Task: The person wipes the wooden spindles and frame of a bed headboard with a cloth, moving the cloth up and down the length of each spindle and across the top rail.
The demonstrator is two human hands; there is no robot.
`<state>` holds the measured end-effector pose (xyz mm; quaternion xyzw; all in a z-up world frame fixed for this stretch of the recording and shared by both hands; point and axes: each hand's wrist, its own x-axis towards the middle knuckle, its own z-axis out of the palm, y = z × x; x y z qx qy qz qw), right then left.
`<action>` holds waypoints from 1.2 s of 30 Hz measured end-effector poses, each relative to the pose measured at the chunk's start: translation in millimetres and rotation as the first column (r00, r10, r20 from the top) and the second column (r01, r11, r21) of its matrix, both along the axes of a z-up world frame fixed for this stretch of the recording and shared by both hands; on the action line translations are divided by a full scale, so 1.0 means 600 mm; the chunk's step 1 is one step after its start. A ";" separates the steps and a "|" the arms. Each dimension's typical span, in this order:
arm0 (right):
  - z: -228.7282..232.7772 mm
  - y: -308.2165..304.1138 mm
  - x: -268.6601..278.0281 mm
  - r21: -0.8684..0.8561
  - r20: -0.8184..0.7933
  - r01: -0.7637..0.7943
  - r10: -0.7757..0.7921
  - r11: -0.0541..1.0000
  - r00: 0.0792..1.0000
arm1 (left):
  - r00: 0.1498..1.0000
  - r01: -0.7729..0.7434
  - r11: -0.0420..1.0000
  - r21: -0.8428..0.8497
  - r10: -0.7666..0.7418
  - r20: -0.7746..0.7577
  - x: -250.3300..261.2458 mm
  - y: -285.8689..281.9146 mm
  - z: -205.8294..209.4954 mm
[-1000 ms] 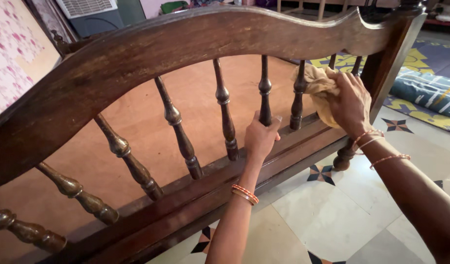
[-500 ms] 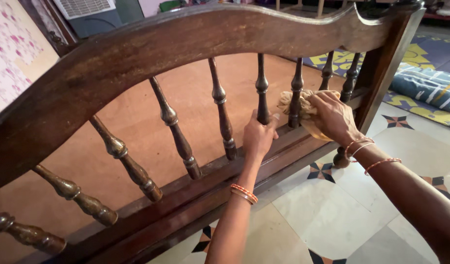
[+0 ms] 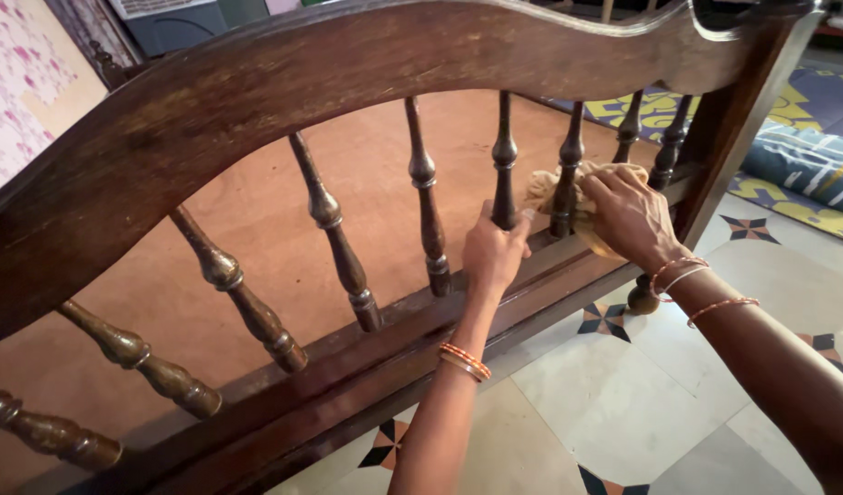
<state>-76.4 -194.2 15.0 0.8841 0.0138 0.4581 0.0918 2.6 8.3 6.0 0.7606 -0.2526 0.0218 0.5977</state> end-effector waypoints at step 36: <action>-0.040 0.033 -0.037 0.202 -0.055 0.088 -0.078 0.975 0.995 | 0.996 0.084 0.986 -0.145 -0.081 0.028 0.012 -0.012 -0.020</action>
